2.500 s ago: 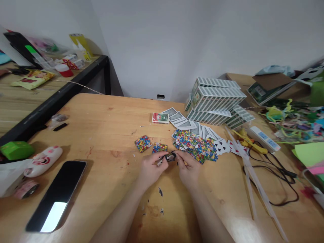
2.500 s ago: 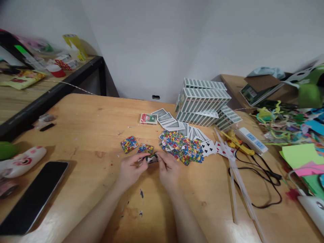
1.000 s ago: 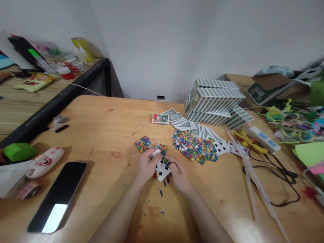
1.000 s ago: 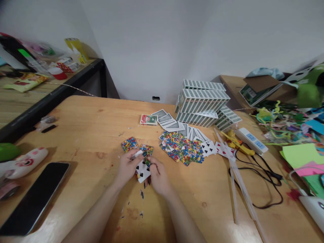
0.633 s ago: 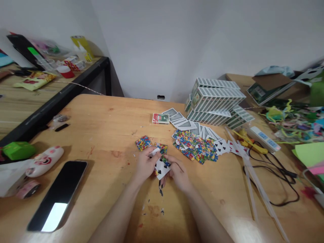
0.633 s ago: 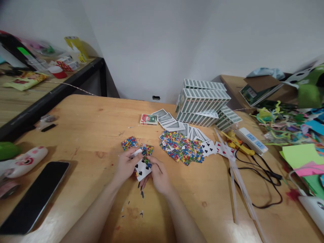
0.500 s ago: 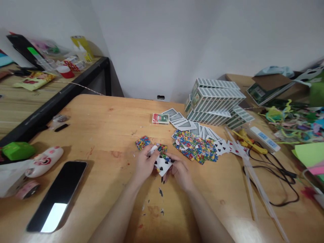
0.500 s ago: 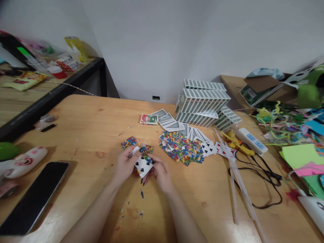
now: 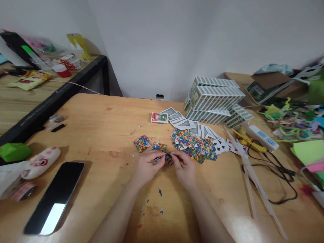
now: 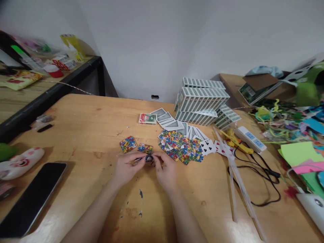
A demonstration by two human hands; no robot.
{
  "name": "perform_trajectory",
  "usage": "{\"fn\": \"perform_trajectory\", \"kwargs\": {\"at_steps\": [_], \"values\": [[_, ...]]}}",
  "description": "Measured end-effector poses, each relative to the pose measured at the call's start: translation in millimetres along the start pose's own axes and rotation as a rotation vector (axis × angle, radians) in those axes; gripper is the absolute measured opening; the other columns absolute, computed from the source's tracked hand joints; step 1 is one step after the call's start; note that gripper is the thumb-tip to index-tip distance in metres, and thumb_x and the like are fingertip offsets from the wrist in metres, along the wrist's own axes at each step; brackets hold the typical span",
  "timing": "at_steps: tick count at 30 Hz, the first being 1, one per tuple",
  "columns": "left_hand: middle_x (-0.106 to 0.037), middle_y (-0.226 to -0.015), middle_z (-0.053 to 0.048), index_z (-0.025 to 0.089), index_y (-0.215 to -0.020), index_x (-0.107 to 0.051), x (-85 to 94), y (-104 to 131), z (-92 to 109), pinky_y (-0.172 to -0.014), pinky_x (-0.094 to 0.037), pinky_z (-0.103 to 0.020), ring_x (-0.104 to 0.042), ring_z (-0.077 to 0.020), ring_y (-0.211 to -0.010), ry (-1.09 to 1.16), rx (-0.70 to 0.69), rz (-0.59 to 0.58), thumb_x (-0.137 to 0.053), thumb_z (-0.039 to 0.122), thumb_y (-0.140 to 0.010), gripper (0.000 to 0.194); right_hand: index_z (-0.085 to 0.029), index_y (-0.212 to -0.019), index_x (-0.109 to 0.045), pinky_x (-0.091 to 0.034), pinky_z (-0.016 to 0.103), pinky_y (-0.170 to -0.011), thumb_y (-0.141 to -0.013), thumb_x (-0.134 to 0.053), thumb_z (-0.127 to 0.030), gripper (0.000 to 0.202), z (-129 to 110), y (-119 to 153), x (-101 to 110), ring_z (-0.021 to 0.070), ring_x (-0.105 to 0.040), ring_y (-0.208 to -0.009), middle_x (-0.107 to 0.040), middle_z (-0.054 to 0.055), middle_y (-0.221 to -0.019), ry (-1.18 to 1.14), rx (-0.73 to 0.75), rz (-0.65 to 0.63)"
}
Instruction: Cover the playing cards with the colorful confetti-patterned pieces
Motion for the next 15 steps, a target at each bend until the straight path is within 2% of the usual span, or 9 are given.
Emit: {"fn": "perform_trajectory", "kwargs": {"at_steps": [4, 10, 15], "values": [[-0.070, -0.079, -0.003, 0.020, -0.085, -0.068, -0.5, 2.1, 0.9, -0.063, -0.051, -0.023, -0.064, -0.0133, -0.067, -0.037, 0.031, -0.078, -0.054, 0.016, -0.072, 0.020, -0.019, -0.078, -0.062, -0.047, 0.025, -0.058, -0.077, -0.052, -0.023, 0.011, 3.6, -1.6, 3.8, 0.0143, -0.058, -0.062, -0.064, 0.002, -0.070, 0.027, -0.001, 0.056], [-0.070, -0.081, -0.001, 0.021, -0.093, -0.067, 4.3, 1.9, 0.8, -0.063, -0.049, -0.021, -0.062, -0.0115, -0.064, -0.198, 0.010, -0.209, -0.050, 0.012, -0.071, 0.030, -0.019, -0.078, -0.061, -0.046, 0.025, -0.055, -0.077, -0.051, -0.024, 0.011, 5.2, -1.8, 7.1, 0.0138, -0.058, -0.056, -0.062, 0.001, -0.064, 0.009, -0.013, 0.061], [-0.070, -0.080, -0.002, 0.021, -0.095, -0.065, 8.0, 3.6, -3.1, -0.062, -0.048, -0.021, -0.062, -0.0130, -0.066, -0.289, 0.009, -0.220, -0.050, 0.014, -0.070, 0.031, -0.019, -0.073, -0.061, -0.042, 0.023, -0.051, -0.075, -0.053, -0.025, 0.010, 3.0, -0.7, 6.2, 0.0130, -0.054, -0.053, -0.060, 0.000, -0.060, 0.009, -0.043, 0.055]]}}
Point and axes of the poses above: each hand's wrist, its own y-axis away from the middle knuckle, its own x-axis out of the back of the hand, z = x × y, the point moved 3 cm from there along -y, towards the middle knuckle
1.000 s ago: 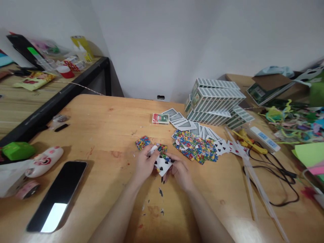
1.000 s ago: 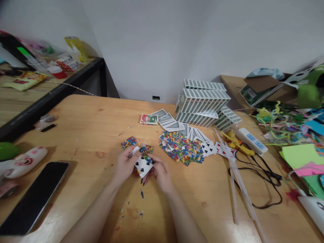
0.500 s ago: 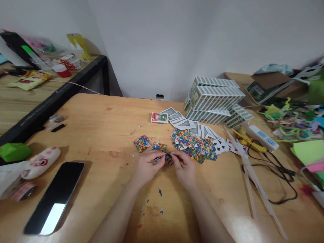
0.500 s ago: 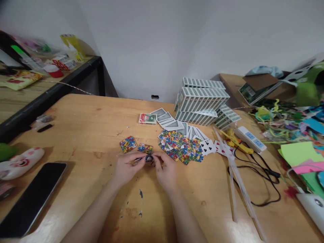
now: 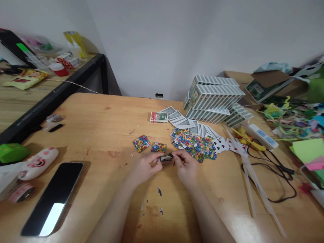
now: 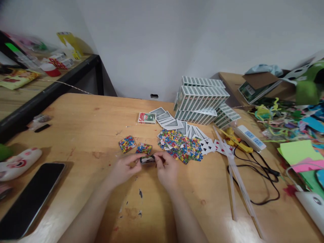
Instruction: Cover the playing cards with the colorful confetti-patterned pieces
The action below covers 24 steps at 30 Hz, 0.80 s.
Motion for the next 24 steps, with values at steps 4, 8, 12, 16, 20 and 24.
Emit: {"fn": "perform_trajectory", "kwargs": {"at_steps": [4, 8, 12, 16, 20, 24], "values": [[-0.068, -0.090, -0.003, 0.022, -0.099, -0.063, 3.6, 0, -1, -0.074, -0.048, -0.025, -0.062, -0.0154, -0.079, 0.118, 0.022, 0.031, -0.049, 0.017, -0.074, 0.030, -0.018, -0.072, -0.058, -0.040, 0.022, -0.050, -0.074, -0.055, -0.027, 0.010, -1, -1, -2, 0.0120, -0.052, -0.054, -0.058, -0.001, -0.061, -0.129, -0.060, -0.025], [-0.060, -0.110, -0.007, 0.021, -0.117, -0.049, 4.5, -5, -9, -0.081, -0.047, -0.029, -0.058, -0.0173, -0.098, 0.505, 0.163, 0.138, -0.048, 0.024, -0.078, 0.039, -0.020, -0.075, -0.050, -0.034, 0.019, -0.039, -0.076, -0.055, -0.034, 0.015, 1, -4, -5, 0.0083, -0.043, -0.037, -0.047, -0.008, -0.045, -0.397, -0.210, -0.010], [-0.065, -0.097, -0.008, 0.016, -0.096, -0.060, -5.7, -10, -17, -0.073, -0.050, -0.029, -0.062, -0.0187, -0.085, 0.685, 0.313, 0.113, -0.058, 0.030, -0.072, 0.028, -0.023, -0.082, -0.041, -0.041, 0.021, -0.041, -0.077, -0.053, -0.038, 0.020, -1, -5, -15, 0.0112, -0.053, -0.039, -0.054, -0.008, -0.046, -0.625, -0.296, -0.093], [-0.067, -0.083, -0.006, 0.014, -0.081, -0.064, -8.7, -12, -17, -0.070, -0.050, -0.028, -0.062, -0.0171, -0.076, 0.678, 0.416, 0.231, -0.058, 0.031, -0.071, 0.020, -0.023, -0.079, -0.038, -0.042, 0.021, -0.040, -0.074, -0.056, -0.040, 0.025, -4, -1, -23, 0.0120, -0.057, -0.041, -0.059, -0.007, -0.053, -0.668, -0.341, -0.208], [-0.066, -0.075, -0.003, 0.014, -0.082, -0.062, -8.3, -11, -13, -0.065, -0.048, -0.025, -0.061, -0.0145, -0.071, 0.679, 0.438, 0.279, -0.059, 0.028, -0.070, 0.018, -0.021, -0.074, -0.039, -0.043, 0.021, -0.041, -0.075, -0.055, -0.040, 0.024, -6, 4, -28, 0.0106, -0.056, -0.040, -0.062, -0.004, -0.058, -0.604, -0.343, -0.340], [-0.063, -0.072, -0.001, 0.014, -0.081, -0.060, -5.5, -10, -15, -0.060, -0.046, -0.023, -0.058, -0.0122, -0.064, 0.651, 0.415, 0.282, -0.057, 0.027, -0.070, 0.017, -0.018, -0.073, -0.050, -0.045, 0.021, -0.042, -0.075, -0.056, -0.038, 0.021, -5, 5, -27, 0.0107, -0.055, -0.045, -0.060, -0.002, -0.057, -0.505, -0.309, -0.362]]}}
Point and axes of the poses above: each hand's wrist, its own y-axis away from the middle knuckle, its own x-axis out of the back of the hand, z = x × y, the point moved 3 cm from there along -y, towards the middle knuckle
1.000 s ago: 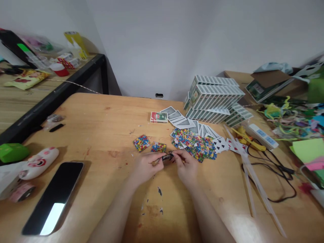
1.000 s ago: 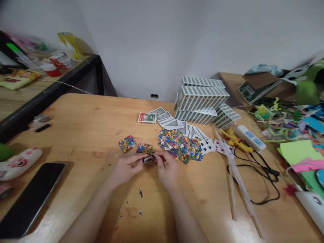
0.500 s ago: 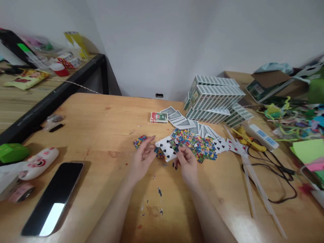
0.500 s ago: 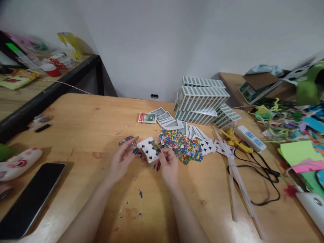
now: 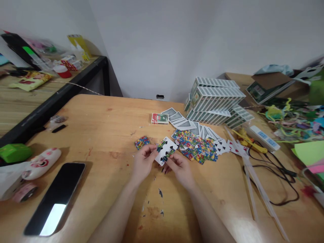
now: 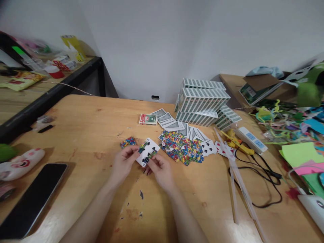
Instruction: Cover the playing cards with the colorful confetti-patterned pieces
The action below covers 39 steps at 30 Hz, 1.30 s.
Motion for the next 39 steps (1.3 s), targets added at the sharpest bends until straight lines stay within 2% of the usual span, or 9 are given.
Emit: {"fn": "perform_trajectory", "kwargs": {"at_steps": [5, 9, 12, 15, 18, 21, 26, 31, 39], "values": [[-0.063, -0.074, -0.004, 0.016, -0.079, -0.065, 4.2, 1, 6, -0.059, -0.045, -0.024, -0.057, -0.0135, -0.066, -0.190, -0.128, -0.139, -0.055, 0.020, -0.072, 0.013, -0.021, -0.106, -0.053, -0.050, 0.026, -0.055, -0.070, -0.061, -0.030, 0.038, -8, -2, 11, 0.0152, -0.060, -0.067, -0.064, 0.003, -0.081, 0.089, 0.185, 0.166], [-0.061, -0.073, -0.003, 0.019, -0.078, -0.067, 0.6, 5, 13, -0.061, -0.043, -0.024, -0.056, -0.0140, -0.071, -0.382, -0.271, -0.166, -0.052, 0.016, -0.074, 0.016, -0.019, -0.086, -0.065, -0.049, 0.028, -0.063, -0.073, -0.058, -0.029, 0.018, -5, -3, 17, 0.0170, -0.060, -0.072, -0.066, 0.005, -0.081, 0.241, 0.225, 0.213], [-0.060, -0.072, -0.002, 0.018, -0.076, -0.065, -2.8, 6, 9, -0.058, -0.042, -0.023, -0.055, -0.0127, -0.065, -0.407, -0.224, -0.115, -0.054, 0.019, -0.073, 0.011, -0.017, -0.079, -0.065, -0.047, 0.027, -0.058, -0.073, -0.057, -0.030, 0.016, 0, -3, 18, 0.0164, -0.059, -0.066, -0.066, 0.004, -0.074, 0.289, 0.207, 0.251], [-0.058, -0.067, 0.000, 0.015, -0.075, -0.062, -4.6, 4, 1, -0.054, -0.040, -0.021, -0.052, -0.0111, -0.058, -0.311, -0.099, -0.035, -0.056, 0.022, -0.071, 0.010, -0.017, -0.079, -0.064, -0.045, 0.025, -0.054, -0.072, -0.058, -0.030, 0.016, 1, -3, 18, 0.0146, -0.057, -0.061, -0.065, 0.004, -0.071, 0.297, 0.212, 0.275], [-0.055, -0.060, 0.003, 0.014, -0.073, -0.059, -6.3, 3, -4, -0.050, -0.038, -0.020, -0.049, -0.0100, -0.054, -0.182, -0.001, -0.009, -0.056, 0.026, -0.071, 0.013, -0.017, -0.075, -0.063, -0.043, 0.023, -0.050, -0.072, -0.058, -0.031, 0.015, -1, -3, 15, 0.0132, -0.054, -0.056, -0.062, 0.002, -0.065, 0.297, 0.210, 0.246], [-0.053, -0.057, 0.003, 0.014, -0.069, -0.057, -8.7, 3, -6, -0.049, -0.037, -0.019, -0.048, -0.0100, -0.052, -0.120, 0.026, -0.075, -0.055, 0.027, -0.071, 0.014, -0.017, -0.068, -0.060, -0.039, 0.021, -0.046, -0.073, -0.056, -0.031, 0.016, -2, -3, 8, 0.0110, -0.048, -0.051, -0.055, -0.001, -0.058, 0.287, 0.185, 0.166], [-0.057, -0.064, 0.001, 0.015, -0.070, -0.058, -9.4, 6, -6, -0.056, -0.041, -0.022, -0.053, -0.0127, -0.062, -0.202, -0.045, -0.039, -0.055, 0.025, -0.071, 0.010, -0.019, -0.070, -0.054, -0.035, 0.019, -0.043, -0.076, -0.049, -0.029, 0.013, -1, -3, -2, 0.0094, -0.040, -0.047, -0.044, -0.004, -0.055, 0.262, 0.152, 0.097], [-0.062, -0.080, -0.003, 0.016, -0.074, -0.058, -14.9, 11, -3, -0.069, -0.044, -0.026, -0.057, -0.0148, -0.076, -0.228, -0.158, -0.057, -0.051, 0.019, -0.074, 0.007, -0.020, -0.066, -0.051, -0.037, 0.021, -0.047, -0.073, -0.043, -0.024, 0.012, -2, -2, -2, 0.0119, -0.043, -0.053, -0.044, -0.003, -0.057, 0.315, 0.166, 0.108], [-0.061, -0.067, -0.001, 0.017, -0.070, -0.057, -7.0, 9, 3, -0.056, -0.043, -0.023, -0.057, -0.0138, -0.062, -0.308, -0.091, -0.082, -0.052, 0.021, -0.071, 0.007, -0.020, -0.066, -0.051, -0.038, 0.021, -0.049, -0.067, -0.038, -0.016, 0.014, 1, -2, -4, 0.0122, -0.044, -0.054, -0.045, -0.003, -0.059, 0.235, 0.180, 0.036]]}}
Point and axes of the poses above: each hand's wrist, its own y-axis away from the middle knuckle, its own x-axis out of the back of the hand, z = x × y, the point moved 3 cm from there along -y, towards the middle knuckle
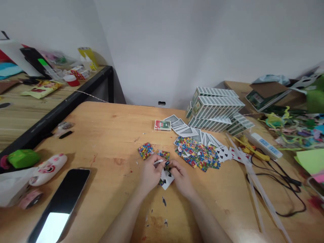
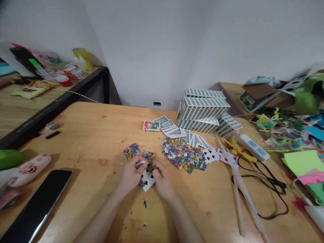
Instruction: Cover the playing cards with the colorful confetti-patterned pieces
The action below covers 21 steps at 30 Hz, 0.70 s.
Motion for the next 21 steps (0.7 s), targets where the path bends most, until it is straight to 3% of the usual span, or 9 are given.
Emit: {"fn": "perform_trajectory", "kwargs": {"at_steps": [6, 15, 18, 21], "values": [[-0.056, -0.056, 0.003, 0.017, -0.067, -0.057, 4.7, -4, -10, -0.045, -0.036, -0.019, -0.051, -0.0110, -0.050, 0.035, 0.070, -0.034, -0.054, 0.022, -0.069, 0.006, -0.020, -0.073, -0.051, -0.037, 0.020, -0.047, -0.070, -0.038, -0.018, 0.013, 8, 3, -5, 0.0114, -0.043, -0.050, -0.044, -0.004, -0.058, -0.090, -0.078, -0.037], [-0.054, -0.055, 0.004, 0.017, -0.069, -0.054, 8.1, -7, -14, -0.045, -0.037, -0.019, -0.051, -0.0110, -0.050, 0.137, 0.101, -0.049, -0.054, 0.024, -0.070, 0.007, -0.020, -0.094, -0.057, -0.045, 0.026, -0.055, -0.073, -0.041, -0.025, 0.027, 13, 8, -12, 0.0169, -0.056, -0.065, -0.062, 0.004, -0.076, -0.379, -0.148, -0.107], [-0.054, -0.057, 0.004, 0.017, -0.072, -0.053, 7.7, -7, -10, -0.047, -0.039, -0.020, -0.051, -0.0109, -0.051, 0.163, 0.073, -0.040, -0.052, 0.027, -0.073, 0.010, -0.020, -0.091, -0.060, -0.045, 0.025, -0.054, -0.074, -0.046, -0.026, 0.023, 11, 6, -4, 0.0165, -0.057, -0.064, -0.062, 0.003, -0.075, -0.315, -0.144, -0.047], [-0.059, -0.068, 0.001, 0.017, -0.077, -0.056, 7.5, -6, -6, -0.056, -0.043, -0.022, -0.055, -0.0125, -0.062, 0.090, -0.033, -0.012, -0.053, 0.026, -0.074, 0.010, -0.019, -0.083, -0.061, -0.045, 0.025, -0.055, -0.076, -0.051, -0.029, 0.016, 8, 3, 5, 0.0154, -0.056, -0.060, -0.062, 0.002, -0.070, -0.101, -0.073, 0.065]]}}
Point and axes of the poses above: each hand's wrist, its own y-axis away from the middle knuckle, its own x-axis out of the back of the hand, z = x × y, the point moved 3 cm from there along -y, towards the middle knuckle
